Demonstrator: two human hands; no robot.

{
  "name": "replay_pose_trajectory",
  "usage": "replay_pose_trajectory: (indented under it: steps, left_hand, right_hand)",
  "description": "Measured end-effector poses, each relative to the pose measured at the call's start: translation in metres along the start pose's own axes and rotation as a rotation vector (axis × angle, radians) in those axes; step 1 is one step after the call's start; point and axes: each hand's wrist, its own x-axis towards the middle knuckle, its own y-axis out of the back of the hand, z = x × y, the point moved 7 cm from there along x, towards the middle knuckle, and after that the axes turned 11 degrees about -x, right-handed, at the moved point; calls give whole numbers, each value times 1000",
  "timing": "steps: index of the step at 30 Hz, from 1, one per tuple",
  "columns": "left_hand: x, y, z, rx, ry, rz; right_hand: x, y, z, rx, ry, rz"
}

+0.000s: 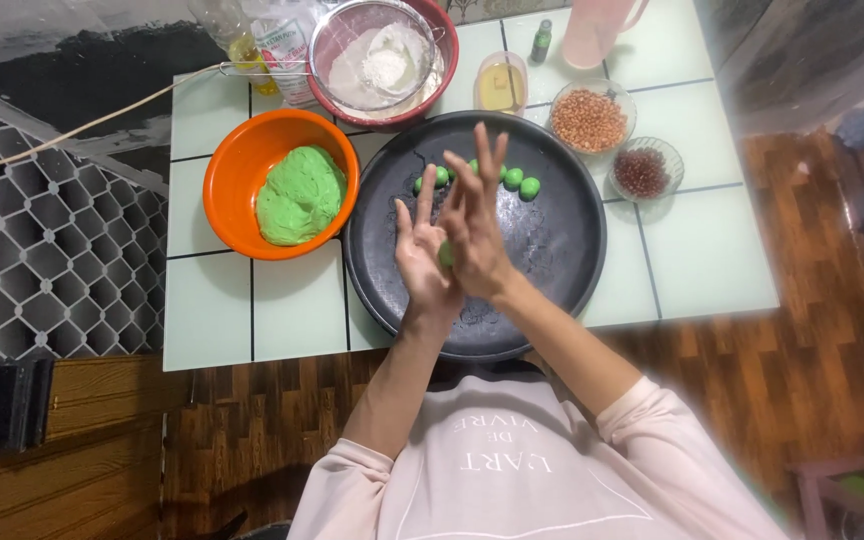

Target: Shaping small balls from green dough and arranging them in a circular pattern on a tray

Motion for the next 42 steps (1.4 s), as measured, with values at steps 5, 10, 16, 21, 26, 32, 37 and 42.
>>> replay_pose_trajectory:
  steps: [5, 10, 16, 21, 26, 32, 37, 42]
  left_hand:
    - [17, 39, -1, -178, 46, -87]
    - [16, 111, -18, -295, 125, -150]
    - [-16, -5, 12, -72, 60, -252]
    - [-11, -2, 15, -96, 56, -395]
    - [-20, 42, -13, -201, 142, -206]
    - [-37, -15, 8, -513, 236, -276]
    - [-13, 19, 14, -122, 34, -312]
    - [-28, -6, -9, -346, -487, -580]
  right_hand:
    - [-16, 7, -57, 192, 190, -50]
    - [0, -1, -28, 50, 165, -24]
    - [-22, -10, -4, -31, 78, -178]
    - [-34, 4, -65, 112, 214, -144]
    - [-21, -3, -45, -149, 248, -105]
    - [-28, -6, -4, -236, 125, -244]
    - [-47, -5, -60, -8, 187, -282]
    - [-12, 2, -40, -176, 219, -269]
